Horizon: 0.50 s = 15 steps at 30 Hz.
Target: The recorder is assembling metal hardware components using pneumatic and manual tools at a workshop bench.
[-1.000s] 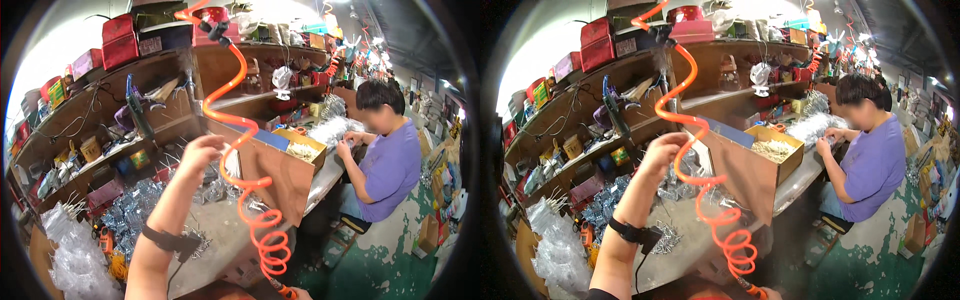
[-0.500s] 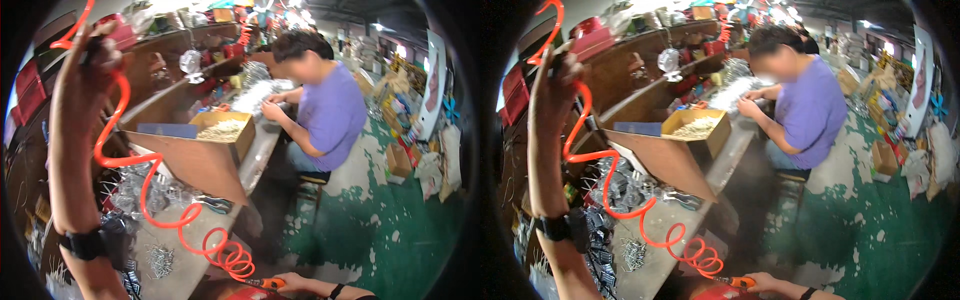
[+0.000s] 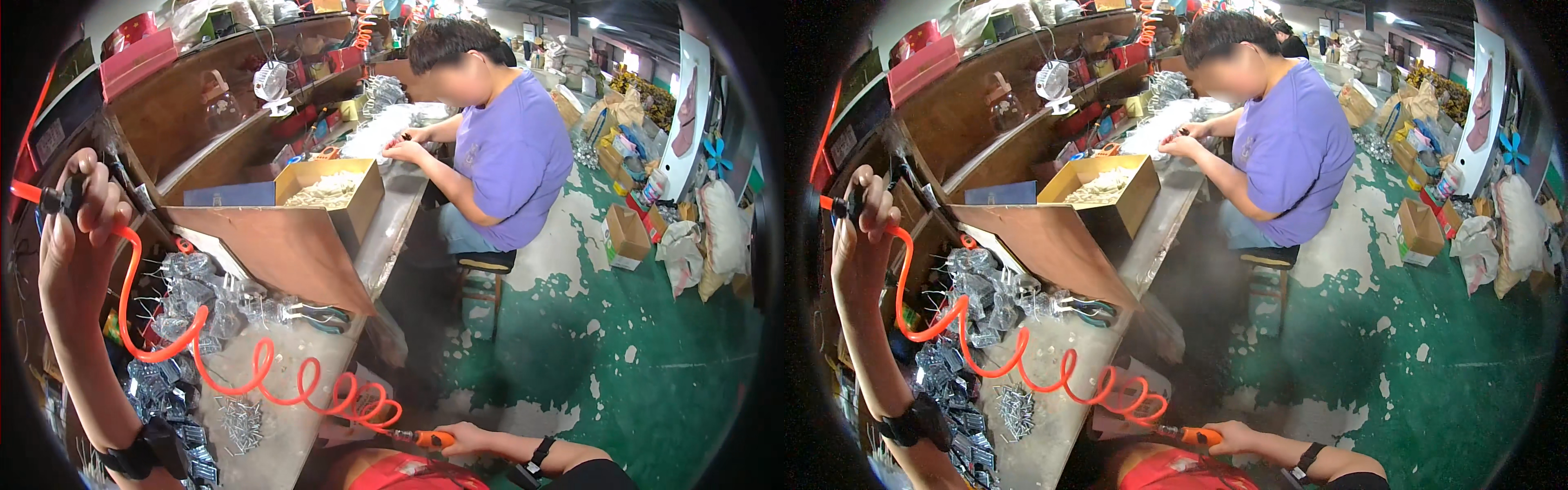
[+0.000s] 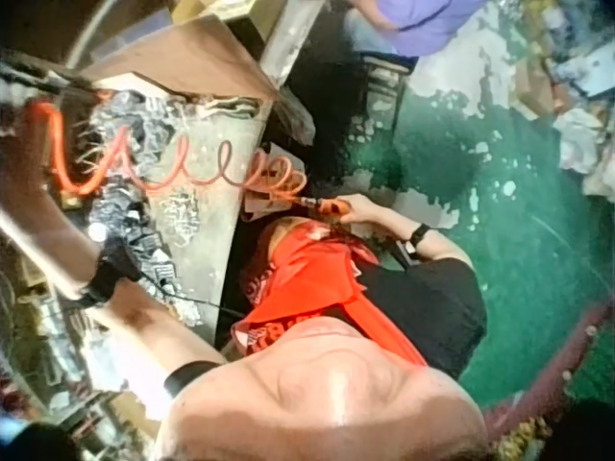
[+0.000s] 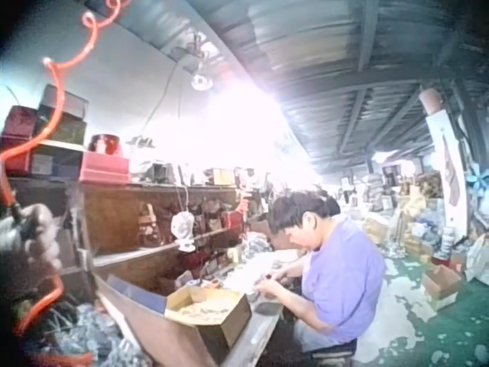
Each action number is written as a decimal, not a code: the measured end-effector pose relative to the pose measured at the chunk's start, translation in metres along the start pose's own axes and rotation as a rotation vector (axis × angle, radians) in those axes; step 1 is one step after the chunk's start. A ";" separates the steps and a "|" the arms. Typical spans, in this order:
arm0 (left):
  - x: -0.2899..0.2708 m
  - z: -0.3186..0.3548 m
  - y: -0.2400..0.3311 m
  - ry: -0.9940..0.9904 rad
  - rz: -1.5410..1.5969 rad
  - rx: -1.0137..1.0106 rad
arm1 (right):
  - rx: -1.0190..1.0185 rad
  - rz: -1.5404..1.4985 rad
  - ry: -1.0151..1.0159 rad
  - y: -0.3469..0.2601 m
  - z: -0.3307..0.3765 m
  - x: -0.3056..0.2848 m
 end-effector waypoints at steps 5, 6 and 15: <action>-0.012 0.031 0.009 1.063 -0.052 0.078 | -0.013 -0.007 0.031 0.004 -0.003 0.005; 0.001 0.025 0.009 1.293 -0.091 0.141 | -0.020 0.010 0.036 0.004 -0.003 0.005; -0.036 0.054 -0.003 0.793 0.078 0.127 | -0.010 0.009 0.128 0.001 0.002 0.005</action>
Point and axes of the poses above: each hand's wrist, its own z-axis away from the middle knuckle, its own x-axis out of the palm, y = z × x, the point moved 7 cm from there along -z, towards the middle knuckle
